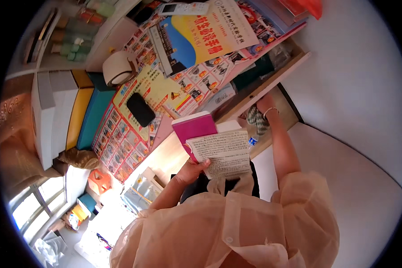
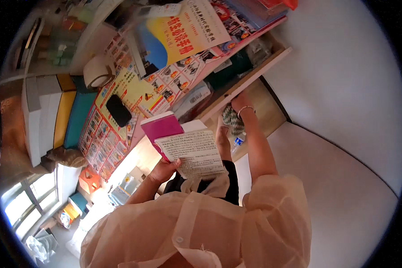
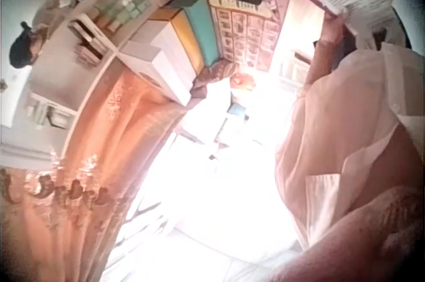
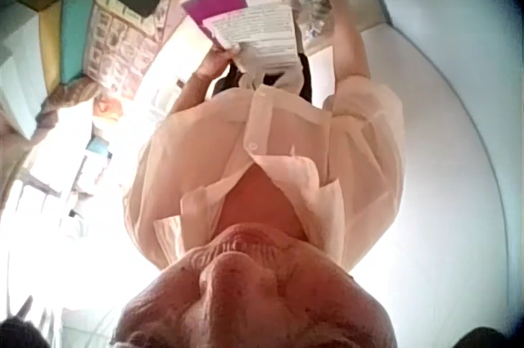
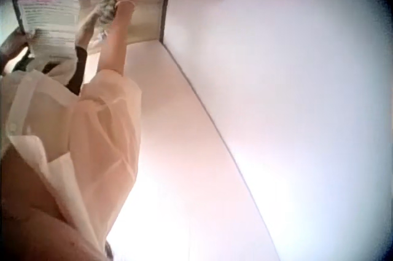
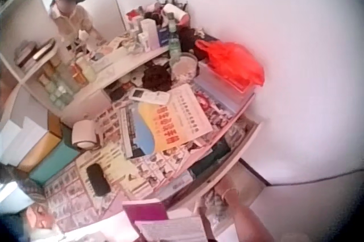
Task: The person places a plastic stool on the floor, picks up papers from a chair, and wipes down a desk and a table with a cloth while moving various items on the surfaces.
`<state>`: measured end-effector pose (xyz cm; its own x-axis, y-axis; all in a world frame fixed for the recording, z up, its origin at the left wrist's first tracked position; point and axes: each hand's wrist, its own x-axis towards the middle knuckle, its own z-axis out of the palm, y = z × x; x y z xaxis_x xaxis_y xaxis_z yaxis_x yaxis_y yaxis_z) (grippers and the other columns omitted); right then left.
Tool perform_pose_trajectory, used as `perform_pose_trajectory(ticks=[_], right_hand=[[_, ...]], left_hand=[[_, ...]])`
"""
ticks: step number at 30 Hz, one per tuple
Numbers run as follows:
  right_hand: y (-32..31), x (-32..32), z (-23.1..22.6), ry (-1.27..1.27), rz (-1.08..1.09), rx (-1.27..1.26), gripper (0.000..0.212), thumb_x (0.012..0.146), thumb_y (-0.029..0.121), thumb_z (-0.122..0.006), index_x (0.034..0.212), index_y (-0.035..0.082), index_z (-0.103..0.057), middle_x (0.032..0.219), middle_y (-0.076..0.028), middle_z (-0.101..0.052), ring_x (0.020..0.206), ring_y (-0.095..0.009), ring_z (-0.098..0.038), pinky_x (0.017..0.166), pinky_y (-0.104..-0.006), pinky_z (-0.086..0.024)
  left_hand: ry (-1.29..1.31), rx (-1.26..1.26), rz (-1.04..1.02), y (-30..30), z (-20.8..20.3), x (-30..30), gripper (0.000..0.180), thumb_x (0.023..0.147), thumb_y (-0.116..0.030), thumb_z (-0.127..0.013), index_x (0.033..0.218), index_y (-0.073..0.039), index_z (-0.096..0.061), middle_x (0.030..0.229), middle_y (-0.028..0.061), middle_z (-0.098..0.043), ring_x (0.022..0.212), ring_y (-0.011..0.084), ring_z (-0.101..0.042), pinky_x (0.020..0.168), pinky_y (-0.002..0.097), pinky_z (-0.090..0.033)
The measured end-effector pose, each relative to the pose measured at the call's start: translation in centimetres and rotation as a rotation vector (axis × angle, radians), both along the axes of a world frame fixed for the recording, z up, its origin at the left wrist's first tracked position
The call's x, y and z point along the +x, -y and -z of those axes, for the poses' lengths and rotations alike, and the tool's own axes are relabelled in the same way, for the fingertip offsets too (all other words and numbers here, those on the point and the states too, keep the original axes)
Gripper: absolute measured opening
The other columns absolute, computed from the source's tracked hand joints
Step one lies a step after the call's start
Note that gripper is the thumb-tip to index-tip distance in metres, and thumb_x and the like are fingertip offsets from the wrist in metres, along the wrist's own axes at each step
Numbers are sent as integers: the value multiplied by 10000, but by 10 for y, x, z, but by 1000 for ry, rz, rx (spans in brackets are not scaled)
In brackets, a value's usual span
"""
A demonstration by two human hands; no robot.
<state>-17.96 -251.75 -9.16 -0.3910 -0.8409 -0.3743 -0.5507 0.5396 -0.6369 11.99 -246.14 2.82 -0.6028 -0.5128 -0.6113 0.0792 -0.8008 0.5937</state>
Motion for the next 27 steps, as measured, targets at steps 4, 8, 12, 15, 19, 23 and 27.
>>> perform_pose_trajectory(ticks=[4,8,12,15,19,23,27], right_hand=[[37,15,11,-25,45,108,284,759,235,-482,931,20,-554,960,-203,-531,893,-353,-495,752,-391,-425],[74,41,-8,-71,-59,172,294,764,231,-461,888,-18,-556,949,-195,-540,872,-350,-508,753,-400,-426],[90,39,19,-353,-390,53,330,795,200,-404,1068,24,-465,1136,-164,-437,1017,-308,-429,836,-375,-381],[90,45,28,-377,-416,48,362,801,198,-399,1126,40,-414,1196,-146,-383,1063,-293,-388,861,-362,-361],[77,48,29,-55,-166,-18,360,780,263,-442,1057,37,-482,1151,-156,-428,1021,-313,-422,819,-374,-378],[13,62,17,112,-432,216,344,761,320,-490,959,46,-547,943,-134,-556,851,-248,-532,748,-320,-405],[-63,127,-93,1034,-440,388,319,824,286,-457,988,20,-519,831,-51,-580,742,-119,-526,698,-248,-398]], left_hand=[[72,-26,16,-11,2,16,340,793,-113,-504,1121,-77,-424,1077,38,-489,1002,166,-435,855,322,-344],[255,184,-112,-23,4,40,263,802,-150,-496,1055,-81,-471,944,27,-539,828,148,-505,654,281,-409],[121,215,-380,-30,-2,49,248,805,-177,-499,1030,-74,-487,911,32,-557,791,154,-540,603,275,-459],[24,234,-484,-34,-4,61,277,798,-145,-500,1068,-94,-470,1020,42,-521,942,196,-488,822,358,-389],[17,193,-537,-37,-3,78,297,808,-187,-484,1089,-96,-448,1034,41,-514,957,204,-482,834,370,-381],[-21,237,-633,-43,-9,96,263,807,-164,-493,1056,-85,-470,1020,46,-521,932,184,-493,819,352,-397],[-44,240,-694,-54,-16,121,267,811,-168,-488,1063,-85,-458,1009,50,-522,918,185,-500,799,349,-413]])
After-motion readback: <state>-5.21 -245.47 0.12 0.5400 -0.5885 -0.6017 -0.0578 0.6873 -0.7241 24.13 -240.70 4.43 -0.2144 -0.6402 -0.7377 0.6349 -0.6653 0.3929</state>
